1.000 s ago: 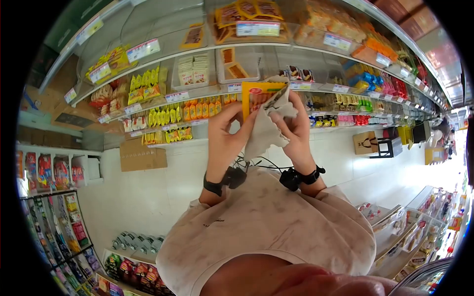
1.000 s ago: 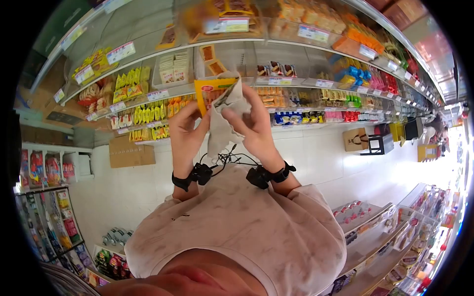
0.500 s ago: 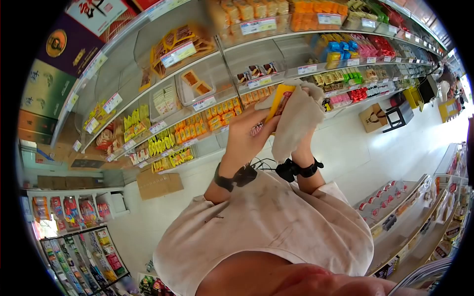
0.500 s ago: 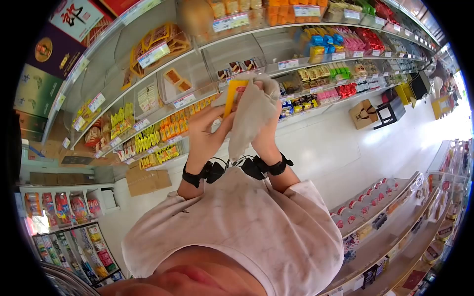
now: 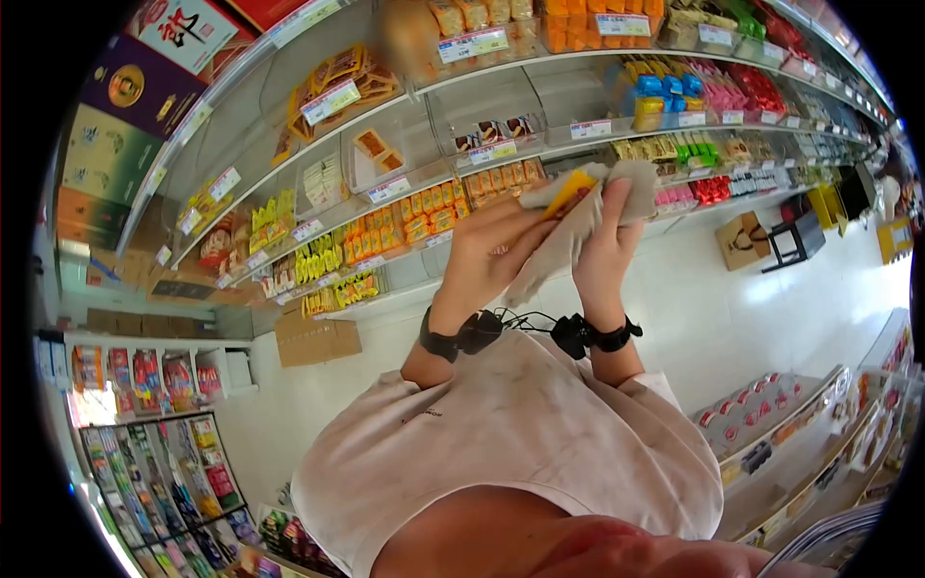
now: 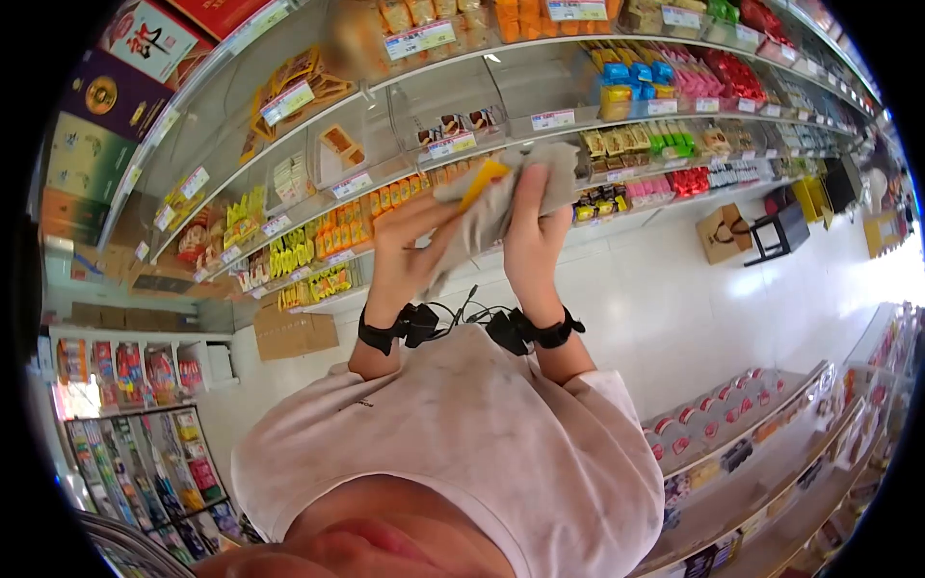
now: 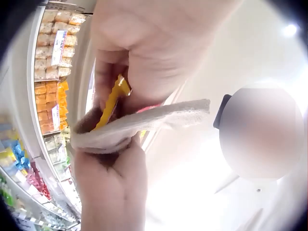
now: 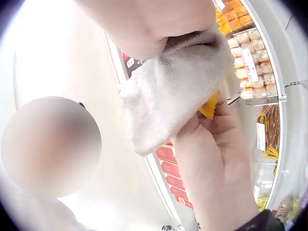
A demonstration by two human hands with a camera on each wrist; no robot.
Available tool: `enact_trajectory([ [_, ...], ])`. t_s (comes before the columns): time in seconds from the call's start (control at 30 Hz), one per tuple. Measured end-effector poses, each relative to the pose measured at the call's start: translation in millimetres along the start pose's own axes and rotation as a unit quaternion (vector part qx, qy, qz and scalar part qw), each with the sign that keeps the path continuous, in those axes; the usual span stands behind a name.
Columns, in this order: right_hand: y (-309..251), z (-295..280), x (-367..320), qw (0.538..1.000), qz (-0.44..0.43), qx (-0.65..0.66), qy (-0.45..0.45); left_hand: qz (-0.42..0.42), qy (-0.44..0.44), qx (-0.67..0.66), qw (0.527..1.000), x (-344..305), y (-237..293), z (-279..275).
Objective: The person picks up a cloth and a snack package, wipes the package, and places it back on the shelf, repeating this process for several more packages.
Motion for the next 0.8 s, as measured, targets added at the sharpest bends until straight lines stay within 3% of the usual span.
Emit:
enact_trajectory([
  [0.03,8,-11,-5,0.995,0.063,-0.036,-0.063,-0.018,0.035,0.000,0.999,2,4,4],
  [0.17,3,-27,-3,0.991,0.039,-0.098,-0.081,-0.065,0.079,-0.011,0.995,4,-4,12],
  [0.27,-7,-37,11,0.995,-0.021,-0.089,-0.027,-0.113,0.175,-0.031,0.978,0,-13,28],
  [0.3,-8,-46,13,0.992,-0.023,-0.124,-0.014,-0.181,0.118,-0.070,0.974,-4,-17,30],
  [0.33,-8,-44,14,0.981,-0.092,-0.154,-0.073,-0.212,0.110,-0.189,0.952,-5,-19,34],
  [0.4,-10,-39,14,0.932,-0.226,-0.213,-0.187,-0.263,0.088,-0.421,0.864,-7,-19,46],
  [0.47,-11,-18,-1,0.844,-0.281,-0.289,-0.354,-0.319,0.123,-0.438,0.832,-14,-20,43],
  [0.5,-12,-10,-11,0.843,-0.275,-0.292,-0.359,-0.347,0.138,-0.445,0.814,-18,-21,40],
  [0.63,-2,-3,-11,0.849,-0.257,-0.321,-0.331,-0.330,0.125,-0.366,0.861,-26,-41,33],
  [0.73,21,-5,4,0.927,-0.164,-0.249,-0.229,-0.300,0.078,-0.274,0.910,-29,-27,43],
  [0.77,37,-15,6,0.943,0.008,-0.233,-0.237,-0.288,0.064,-0.237,0.925,-25,-17,43],
  [0.8,41,-18,9,0.954,0.058,-0.197,-0.220,-0.276,0.051,-0.200,0.939,-22,-10,41],
])
Point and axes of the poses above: each hand's wrist, its own x-axis towards the middle knuckle, its own z-axis out of the palm, y = z × x, the point moved 3 cm from there along x, towards the middle knuckle, and after that the axes turned 8 degrees about -x, right-handed, at the moved point
